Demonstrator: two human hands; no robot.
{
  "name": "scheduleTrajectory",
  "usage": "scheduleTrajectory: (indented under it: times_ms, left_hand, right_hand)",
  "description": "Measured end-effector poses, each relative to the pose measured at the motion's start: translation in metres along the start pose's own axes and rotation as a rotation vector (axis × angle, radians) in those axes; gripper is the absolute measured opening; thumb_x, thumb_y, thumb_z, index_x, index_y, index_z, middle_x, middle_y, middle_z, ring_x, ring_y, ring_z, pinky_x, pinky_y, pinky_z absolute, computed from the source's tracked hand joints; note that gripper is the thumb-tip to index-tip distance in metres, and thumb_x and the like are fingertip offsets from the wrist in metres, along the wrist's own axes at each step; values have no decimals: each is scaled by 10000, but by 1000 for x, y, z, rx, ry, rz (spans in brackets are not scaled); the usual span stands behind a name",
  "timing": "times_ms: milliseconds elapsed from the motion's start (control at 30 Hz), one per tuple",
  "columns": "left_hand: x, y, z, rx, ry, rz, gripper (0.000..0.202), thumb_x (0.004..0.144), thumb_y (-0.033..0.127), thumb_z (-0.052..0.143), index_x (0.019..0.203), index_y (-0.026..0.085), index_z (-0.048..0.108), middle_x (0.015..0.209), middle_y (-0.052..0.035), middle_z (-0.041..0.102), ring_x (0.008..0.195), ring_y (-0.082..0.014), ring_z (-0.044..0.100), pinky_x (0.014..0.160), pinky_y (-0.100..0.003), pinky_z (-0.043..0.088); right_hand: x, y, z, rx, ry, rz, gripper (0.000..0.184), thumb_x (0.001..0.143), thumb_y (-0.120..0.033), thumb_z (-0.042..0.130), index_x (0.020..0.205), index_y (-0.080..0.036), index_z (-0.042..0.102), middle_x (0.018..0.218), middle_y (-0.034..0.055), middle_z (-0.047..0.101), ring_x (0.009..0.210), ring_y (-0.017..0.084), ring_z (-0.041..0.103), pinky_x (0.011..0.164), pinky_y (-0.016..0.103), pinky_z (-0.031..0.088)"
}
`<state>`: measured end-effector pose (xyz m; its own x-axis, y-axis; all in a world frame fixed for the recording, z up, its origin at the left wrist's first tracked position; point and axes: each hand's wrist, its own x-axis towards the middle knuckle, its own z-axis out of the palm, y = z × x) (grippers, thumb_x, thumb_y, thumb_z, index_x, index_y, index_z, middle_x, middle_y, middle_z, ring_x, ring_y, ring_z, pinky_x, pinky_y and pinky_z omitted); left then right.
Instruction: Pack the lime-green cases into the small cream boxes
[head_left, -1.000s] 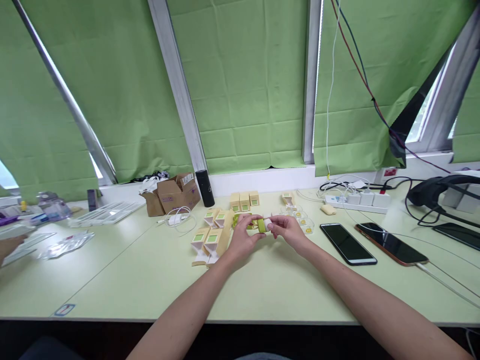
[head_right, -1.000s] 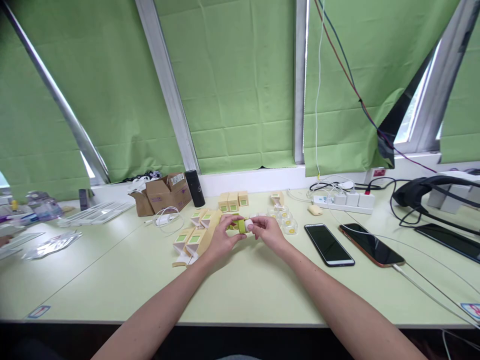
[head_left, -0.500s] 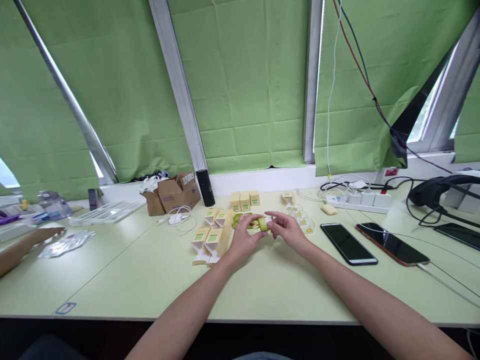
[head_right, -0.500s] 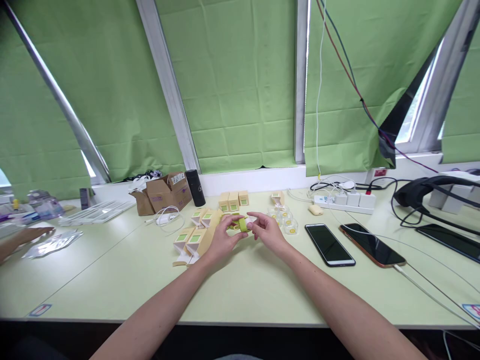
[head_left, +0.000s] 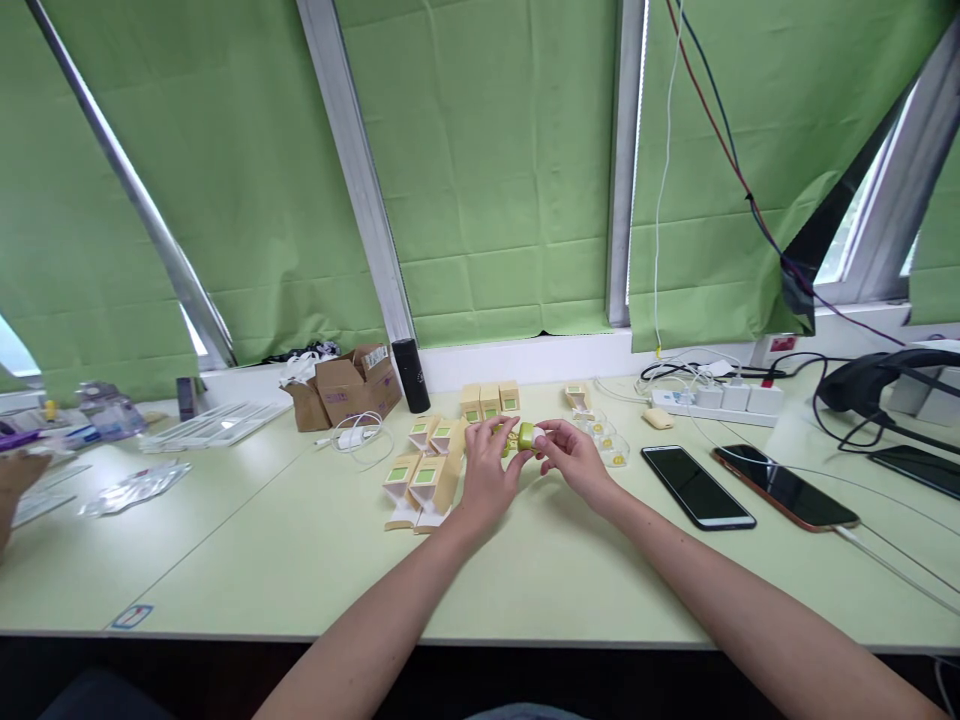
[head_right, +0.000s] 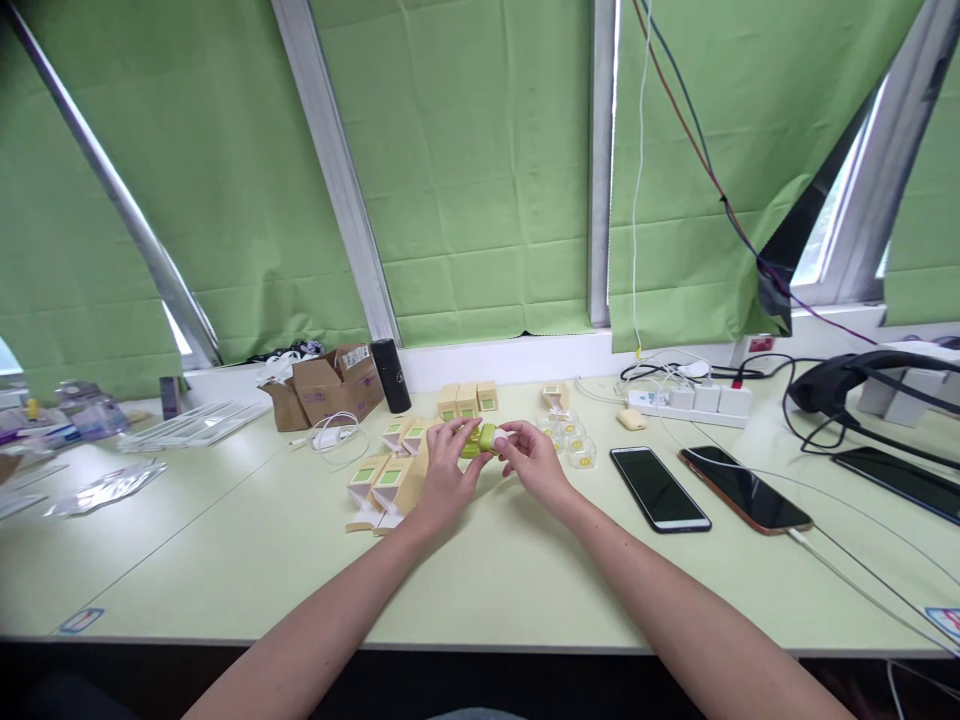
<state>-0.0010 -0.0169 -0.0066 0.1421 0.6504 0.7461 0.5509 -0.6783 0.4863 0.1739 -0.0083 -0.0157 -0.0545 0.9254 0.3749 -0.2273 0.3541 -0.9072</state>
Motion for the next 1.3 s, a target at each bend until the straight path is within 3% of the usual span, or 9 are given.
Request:
scheduleTrajectory:
  times_ms: [167,400,667,800,933,1033,1300]
  left_hand:
    - [-4,1,4,36,11,70,423,958,337,681,1378,293,651,1331,-126,592,1236,-318,587,1058,-494,507]
    - [-5,4,5,-8,-64,0,429,1004,326,596,1429,262,597,1366,-130,619,1210,-297,643,987,-438,554]
    - [-3,-10,9,-394,-64,-190,479,1021,455,579,1448,239,591,1462,-144,608,1308,-284,611,1040,-431,572]
    - [-1,-14,12,-568,-103,-259,577,980,513,638,1457,193,584,1414,-163,645,1252,-284,654,1034,-431,586]
    - [-1,-12,10,-601,-141,-245,570,965,495,669,1436,181,611,1419,-169,652,1264,-294,659,1070,-437,567]
    - [-3,-9,8,-606,-179,-236,545,975,472,661,1444,199,611,1440,-156,648,1303,-299,642,1094,-447,555]
    - [-4,-9,10,-722,-214,-289,607,949,490,697,1455,168,604,1451,-182,638,1283,-318,656,1072,-470,580]
  right_hand:
    - [-1,4,3,2,22,-39,517,760,-627,823,1039,-226,654,822,33,708,732,193,666,580,313,564]
    - [-3,3,4,-43,-2,-65,512,753,-611,840,1008,-224,622,772,20,683,738,197,656,572,312,560]
    - [-7,0,2,-207,-18,-114,436,807,-551,807,1039,-222,640,880,51,702,844,218,664,632,315,548]
    - [-9,-1,-3,-499,18,-301,289,901,-434,730,1077,-227,633,1026,76,696,852,208,665,688,337,568]
    - [-13,-4,-6,-826,-27,-554,360,965,-310,648,1313,-246,575,1313,126,632,907,214,691,698,349,596]
    - [-15,-4,-6,-1015,-48,-652,355,1002,-265,597,1357,-269,579,1373,117,635,1027,241,717,715,338,612]
    - [-12,3,-9,-1109,-40,-755,357,1003,-185,579,1353,-243,622,1338,107,707,1126,248,730,820,355,640]
